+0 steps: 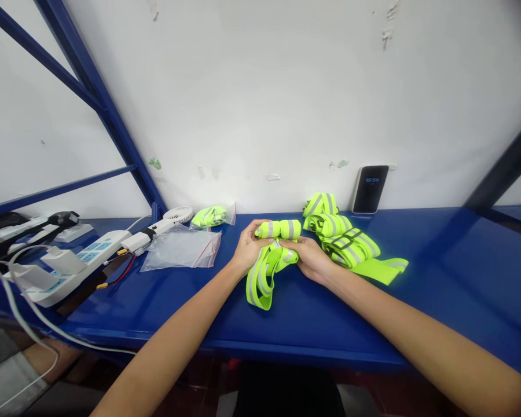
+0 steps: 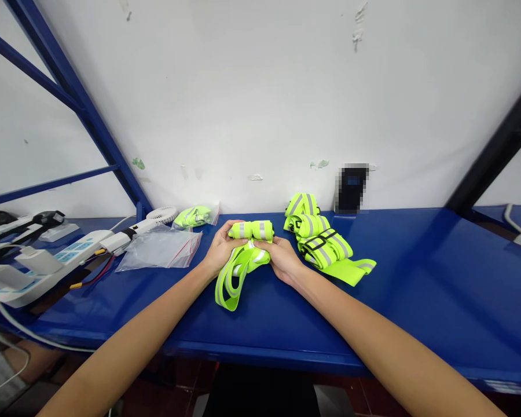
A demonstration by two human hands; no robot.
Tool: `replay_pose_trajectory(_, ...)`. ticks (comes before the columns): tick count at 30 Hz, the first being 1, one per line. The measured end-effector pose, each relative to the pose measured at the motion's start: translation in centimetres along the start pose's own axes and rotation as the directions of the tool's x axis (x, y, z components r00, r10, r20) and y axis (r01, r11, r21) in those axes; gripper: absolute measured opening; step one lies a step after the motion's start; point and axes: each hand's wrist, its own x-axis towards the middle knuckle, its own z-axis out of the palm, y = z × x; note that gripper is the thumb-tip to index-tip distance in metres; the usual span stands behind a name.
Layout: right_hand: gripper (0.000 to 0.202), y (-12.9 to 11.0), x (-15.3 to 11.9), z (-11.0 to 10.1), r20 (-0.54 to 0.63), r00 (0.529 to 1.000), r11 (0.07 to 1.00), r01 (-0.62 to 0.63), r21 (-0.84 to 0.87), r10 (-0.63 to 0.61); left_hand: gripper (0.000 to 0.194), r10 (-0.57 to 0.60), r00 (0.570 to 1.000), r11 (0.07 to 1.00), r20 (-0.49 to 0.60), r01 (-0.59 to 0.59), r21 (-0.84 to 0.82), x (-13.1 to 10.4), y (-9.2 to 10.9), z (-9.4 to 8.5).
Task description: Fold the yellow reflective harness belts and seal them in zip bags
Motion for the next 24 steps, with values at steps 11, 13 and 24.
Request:
replay_pose_trajectory(11, 0.032, -0.2, -1.0, 0.7, 0.091, 0.993, 0.995, -0.075, 0.062, 0.07, 0.036, 0.062, 0.998, 0.997, 0.002, -0.062, 0.039, 0.1, 0.3, -0.6)
replay_pose_trajectory(13, 0.038, 0.1, -0.9, 0.4, 0.071, 0.997, 0.999, -0.035, 0.003, 0.035, 0.034, 0.036, 0.999, 0.999, 0.003, -0.036, 0.037, -0.1, 0.4, -0.5)
replay_pose_trajectory(24, 0.059, -1.4, -1.5, 0.7, 0.217, 0.975, 0.984, -0.081, 0.16, 0.046, 0.014, 0.148, 0.988, 0.982, -0.051, -0.141, 0.13, 0.3, 0.0, -1.3)
